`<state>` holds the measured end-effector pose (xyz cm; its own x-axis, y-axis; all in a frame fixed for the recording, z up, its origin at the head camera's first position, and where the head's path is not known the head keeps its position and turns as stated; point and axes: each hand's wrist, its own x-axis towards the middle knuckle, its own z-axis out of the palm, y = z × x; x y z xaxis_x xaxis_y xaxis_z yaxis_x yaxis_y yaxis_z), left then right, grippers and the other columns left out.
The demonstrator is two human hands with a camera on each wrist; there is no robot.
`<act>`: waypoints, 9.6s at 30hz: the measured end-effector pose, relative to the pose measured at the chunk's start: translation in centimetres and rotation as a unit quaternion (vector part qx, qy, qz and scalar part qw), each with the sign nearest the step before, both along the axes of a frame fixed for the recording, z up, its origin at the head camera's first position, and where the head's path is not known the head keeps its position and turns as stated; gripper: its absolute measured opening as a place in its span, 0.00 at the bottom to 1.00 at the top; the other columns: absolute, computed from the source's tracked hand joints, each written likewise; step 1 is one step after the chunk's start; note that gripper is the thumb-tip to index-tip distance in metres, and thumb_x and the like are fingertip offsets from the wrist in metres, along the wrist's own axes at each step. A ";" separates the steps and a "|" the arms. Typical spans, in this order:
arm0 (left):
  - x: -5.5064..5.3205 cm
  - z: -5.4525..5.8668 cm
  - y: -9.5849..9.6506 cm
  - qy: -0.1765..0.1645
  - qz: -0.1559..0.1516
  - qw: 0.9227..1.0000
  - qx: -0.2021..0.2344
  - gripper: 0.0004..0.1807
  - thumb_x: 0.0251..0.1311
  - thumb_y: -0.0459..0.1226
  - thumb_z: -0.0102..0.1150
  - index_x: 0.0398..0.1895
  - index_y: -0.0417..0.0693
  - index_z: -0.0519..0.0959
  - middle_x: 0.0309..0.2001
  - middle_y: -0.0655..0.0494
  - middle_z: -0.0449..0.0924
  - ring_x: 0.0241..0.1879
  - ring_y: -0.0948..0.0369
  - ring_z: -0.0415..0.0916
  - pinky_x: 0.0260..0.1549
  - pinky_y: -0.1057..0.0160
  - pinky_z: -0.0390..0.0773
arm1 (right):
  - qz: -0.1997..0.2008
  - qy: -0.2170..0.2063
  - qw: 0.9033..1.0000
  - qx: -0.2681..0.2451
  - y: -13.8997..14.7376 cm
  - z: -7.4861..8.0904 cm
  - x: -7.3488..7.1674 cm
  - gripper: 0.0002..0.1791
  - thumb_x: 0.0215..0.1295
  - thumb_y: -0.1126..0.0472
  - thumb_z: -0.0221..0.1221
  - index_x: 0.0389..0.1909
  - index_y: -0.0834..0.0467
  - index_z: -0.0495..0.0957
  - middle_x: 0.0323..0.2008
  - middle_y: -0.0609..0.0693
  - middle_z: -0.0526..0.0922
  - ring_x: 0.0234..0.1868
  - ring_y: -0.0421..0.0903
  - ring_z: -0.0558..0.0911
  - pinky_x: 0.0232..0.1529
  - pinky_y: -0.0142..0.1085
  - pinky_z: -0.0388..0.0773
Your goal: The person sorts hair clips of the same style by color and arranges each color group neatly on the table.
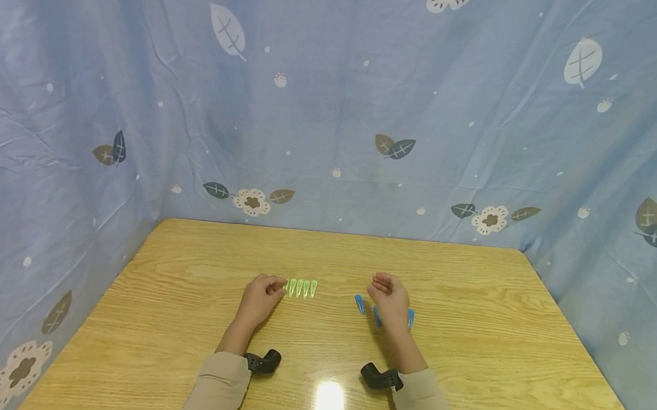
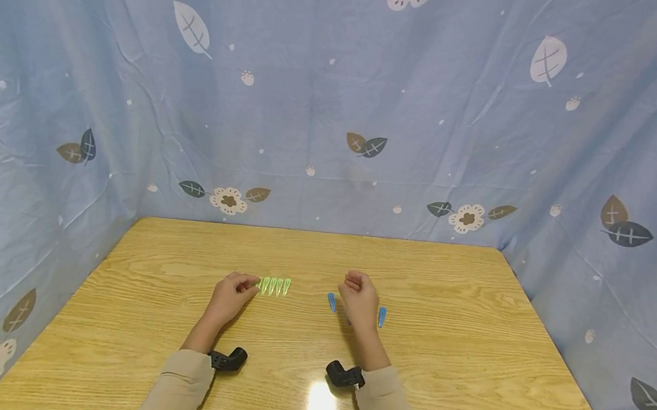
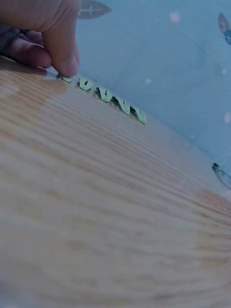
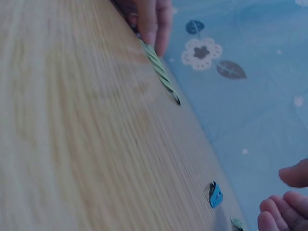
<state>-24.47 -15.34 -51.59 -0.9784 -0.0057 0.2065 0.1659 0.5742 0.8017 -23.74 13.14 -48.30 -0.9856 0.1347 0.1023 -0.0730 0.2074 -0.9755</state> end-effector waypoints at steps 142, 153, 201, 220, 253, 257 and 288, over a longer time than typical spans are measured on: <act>-0.2 0.0 0.0 0.015 0.004 1.000 0.010 0.09 0.58 0.32 0.64 0.42 0.41 0.84 0.31 0.55 0.74 0.31 0.61 0.69 0.32 0.63 0.72 | 0.066 -0.011 0.987 0.143 -8.3 0.4 -0.2 0.16 0.59 0.68 0.60 0.47 0.71 0.75 0.38 0.58 0.81 0.40 0.53 0.81 0.40 0.41 0.80; 0.1 1.0 0.3 0.014 -0.035 0.996 0.083 0.15 0.60 0.35 0.63 0.51 0.42 0.81 0.46 0.51 0.80 0.46 0.54 0.77 0.47 0.54 0.76 | 0.121 0.038 0.987 0.095 -4.0 1.0 1.4 0.21 0.64 0.67 0.60 0.56 0.69 0.72 0.51 0.63 0.78 0.52 0.57 0.78 0.52 0.45 0.76; 1.9 1.3 14.8 -0.006 -0.114 0.993 0.005 0.18 0.60 0.35 0.63 0.53 0.37 0.77 0.46 0.49 0.76 0.48 0.54 0.75 0.49 0.59 0.76 | -0.045 -0.061 0.970 0.231 8.3 -0.5 4.4 0.18 0.61 0.64 0.63 0.49 0.70 0.75 0.41 0.60 0.82 0.41 0.55 0.81 0.39 0.39 0.79; 1.7 1.7 16.5 0.037 -0.041 0.994 -0.093 0.16 0.53 0.33 0.69 0.45 0.35 0.80 0.33 0.54 0.74 0.33 0.60 0.74 0.33 0.67 0.76 | -0.060 -0.042 0.958 0.276 6.8 0.1 3.8 0.12 0.56 0.70 0.63 0.41 0.72 0.80 0.30 0.55 0.82 0.34 0.51 0.82 0.32 0.37 0.80; 1.5 1.4 12.4 -0.073 -0.105 0.973 0.194 0.13 0.62 0.30 0.59 0.50 0.38 0.79 0.32 0.54 0.75 0.30 0.63 0.68 0.28 0.72 0.70 | -0.064 -0.047 0.963 0.258 7.4 -0.6 3.7 0.12 0.58 0.67 0.63 0.42 0.69 0.81 0.32 0.54 0.83 0.35 0.50 0.81 0.33 0.33 0.76; 1.8 1.4 11.2 -0.081 -0.116 0.966 0.215 0.14 0.64 0.34 0.58 0.52 0.40 0.78 0.34 0.52 0.75 0.32 0.61 0.70 0.30 0.71 0.71 | -0.063 -0.048 0.964 0.254 7.4 -0.6 3.8 0.13 0.58 0.67 0.63 0.42 0.69 0.81 0.32 0.54 0.83 0.36 0.51 0.81 0.35 0.36 0.76; 5.6 2.4 2.8 -0.050 0.019 0.999 -0.003 0.13 0.60 0.27 0.58 0.48 0.28 0.76 0.34 0.42 0.81 0.32 0.51 0.81 0.30 0.59 0.81 | -0.057 -0.036 0.965 0.253 8.1 -1.0 4.2 0.11 0.57 0.68 0.62 0.41 0.69 0.81 0.31 0.54 0.82 0.35 0.50 0.81 0.31 0.30 0.73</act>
